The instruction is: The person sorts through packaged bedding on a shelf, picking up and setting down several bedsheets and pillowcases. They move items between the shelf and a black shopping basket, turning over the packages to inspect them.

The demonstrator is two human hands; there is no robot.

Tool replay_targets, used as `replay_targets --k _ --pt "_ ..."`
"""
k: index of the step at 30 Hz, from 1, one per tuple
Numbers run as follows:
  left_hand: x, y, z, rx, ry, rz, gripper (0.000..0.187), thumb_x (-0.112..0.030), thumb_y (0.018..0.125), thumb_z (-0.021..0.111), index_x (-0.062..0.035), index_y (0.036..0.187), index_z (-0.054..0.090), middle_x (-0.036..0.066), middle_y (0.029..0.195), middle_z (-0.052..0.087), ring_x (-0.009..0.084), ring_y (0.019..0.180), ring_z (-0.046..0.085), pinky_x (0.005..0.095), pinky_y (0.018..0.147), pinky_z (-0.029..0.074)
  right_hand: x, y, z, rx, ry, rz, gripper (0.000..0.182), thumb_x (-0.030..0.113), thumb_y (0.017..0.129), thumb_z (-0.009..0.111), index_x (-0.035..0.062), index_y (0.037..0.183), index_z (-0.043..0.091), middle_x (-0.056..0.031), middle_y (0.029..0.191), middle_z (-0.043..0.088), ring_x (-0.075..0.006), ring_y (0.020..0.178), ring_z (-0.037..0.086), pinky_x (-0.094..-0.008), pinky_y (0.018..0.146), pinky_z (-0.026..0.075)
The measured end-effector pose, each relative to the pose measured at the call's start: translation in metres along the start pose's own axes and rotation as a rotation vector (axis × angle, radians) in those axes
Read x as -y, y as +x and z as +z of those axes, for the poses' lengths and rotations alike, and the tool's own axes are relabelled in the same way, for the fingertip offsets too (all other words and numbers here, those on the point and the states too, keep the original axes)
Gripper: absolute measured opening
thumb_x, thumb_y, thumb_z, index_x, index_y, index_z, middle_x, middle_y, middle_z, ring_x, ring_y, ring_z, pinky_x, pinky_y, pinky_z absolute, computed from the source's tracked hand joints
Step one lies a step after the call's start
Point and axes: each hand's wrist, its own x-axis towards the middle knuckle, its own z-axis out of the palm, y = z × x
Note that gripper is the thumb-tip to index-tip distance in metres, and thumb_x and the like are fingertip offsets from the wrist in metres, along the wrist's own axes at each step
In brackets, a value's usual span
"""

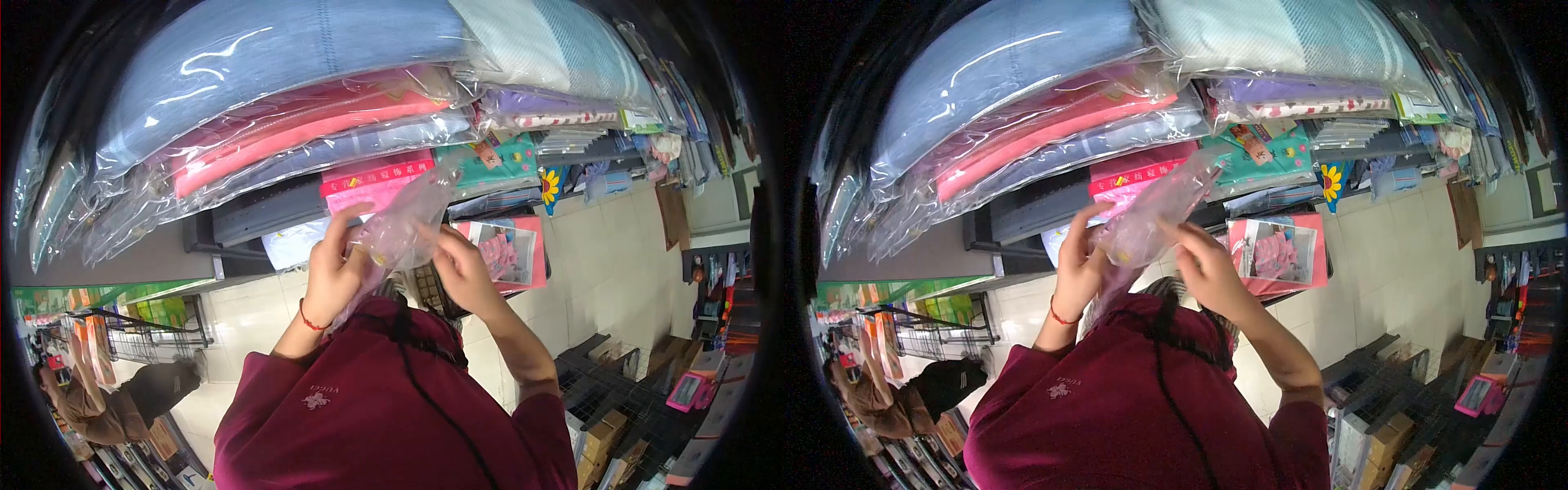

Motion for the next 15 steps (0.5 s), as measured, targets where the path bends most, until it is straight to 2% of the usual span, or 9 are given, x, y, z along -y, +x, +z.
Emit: replay_targets --k 1,3,4,5,8,9,12,13,15 --pt "0.004 -0.002 -0.001 0.013 0.140 0.095 0.041 0.010 0.070 0.039 -0.0067 0.106 0.049 0.012 0.084 0.060 0.0173 0.064 0.057 0.0251 0.058 0.043 -0.004 -0.003 -0.005 0.103 0.414 0.229 0.038 0.026 0.088 0.039 0.0002 0.115 0.045 -0.0128 0.116 0.048 -0.0199 0.098 0.050 -0.0305 0.082 0.040" --pt "0.006 -0.005 -0.002 0.021 0.411 0.225 0.036 0.007 0.064 0.043 -0.0092 0.093 0.057 0.012 0.083 0.059 0.0273 0.068 0.057 0.0323 0.059 0.046 -0.015 -0.010 -0.016 0.098 0.843 0.479 0.051 0.039 0.088 0.029 -0.0010 0.117 0.043 -0.0132 0.118 0.046 -0.0217 0.102 0.048 -0.0333 0.086 0.037" --pt "0.009 -0.007 -0.001 0.066 0.483 0.296 0.036 0.006 0.062 0.045 -0.0098 0.092 0.057 0.012 0.082 0.059 0.0272 0.068 0.057 0.0328 0.059 0.047 -0.019 -0.013 -0.022 0.094 1.057 0.605 0.058 0.045 0.088 0.024 -0.0016 0.117 0.042 -0.0133 0.119 0.046 -0.0226 0.104 0.047 -0.0347 0.088 0.036" --pt "0.014 -0.009 0.000 0.111 0.555 0.365 0.037 0.005 0.060 0.046 -0.0104 0.091 0.058 0.011 0.082 0.058 0.0271 0.069 0.057 0.0333 0.059 0.047 -0.017 -0.015 -0.030 0.166 1.122 0.704 0.075 0.058 0.084 0.013 -0.0034 0.117 0.041 -0.0146 0.118 0.046 -0.0240 0.108 0.045 -0.0376 0.091 0.032" --pt "0.019 -0.019 0.013 0.249 0.698 0.489 0.034 -0.001 0.056 0.052 -0.0131 0.087 0.058 0.008 0.085 0.057 0.0236 0.074 0.057 0.0330 0.058 0.047 -0.030 -0.032 -0.039 0.374 1.175 0.839 0.074 0.059 0.083 0.016 -0.0013 0.119 0.040 -0.0150 0.118 0.046 -0.0245 0.108 0.045 -0.0382 0.091 0.033" --pt "0.022 -0.024 0.021 0.299 0.702 0.505 0.032 -0.003 0.057 0.053 -0.0133 0.087 0.059 0.007 0.087 0.057 0.0226 0.074 0.056 0.0318 0.058 0.047 -0.028 -0.037 -0.036 0.379 1.235 0.876 0.066 0.055 0.085 0.021 0.0008 0.116 0.043 -0.0151 0.115 0.048 -0.0248 0.104 0.048 -0.0399 0.088 0.036" --pt "0.024 -0.034 0.043 0.395 0.769 0.626 0.025 -0.012 0.060 0.054 -0.0127 0.084 0.059 0.006 0.091 0.056 0.0195 0.076 0.054 0.0276 0.056 0.046 -0.038 -0.052 -0.016 0.191 1.314 0.914 0.053 0.046 0.088 0.028 0.0021 0.112 0.045 -0.0136 0.107 0.052 -0.0237 0.099 0.051 -0.0390 0.084 0.040" --pt "0.025 -0.039 0.048 0.416 0.800 0.675 0.023 -0.015 0.061 0.053 -0.0124 0.083 0.059 0.006 0.093 0.056 0.0184 0.076 0.054 0.0262 0.055 0.046 -0.032 -0.049 -0.013 0.095 1.451 0.978 0.037 0.031 0.089 0.036 0.0019 0.107 0.047 -0.0120 0.102 0.054 -0.0211 0.095 0.053 -0.0353 0.080 0.043" --pt "0.029 -0.047 0.053 0.460 0.876 0.707 0.023 -0.019 0.062 0.053 -0.0136 0.083 0.060 0.006 0.098 0.056 0.0173 0.080 0.054 0.0251 0.058 0.046 -0.041 -0.061 -0.003 0.062 1.357 0.951 0.031 0.024 0.089 0.037 0.0014 0.108 0.047 -0.0117 0.103 0.054 -0.0204 0.094 0.053 -0.0335 0.079 0.044"
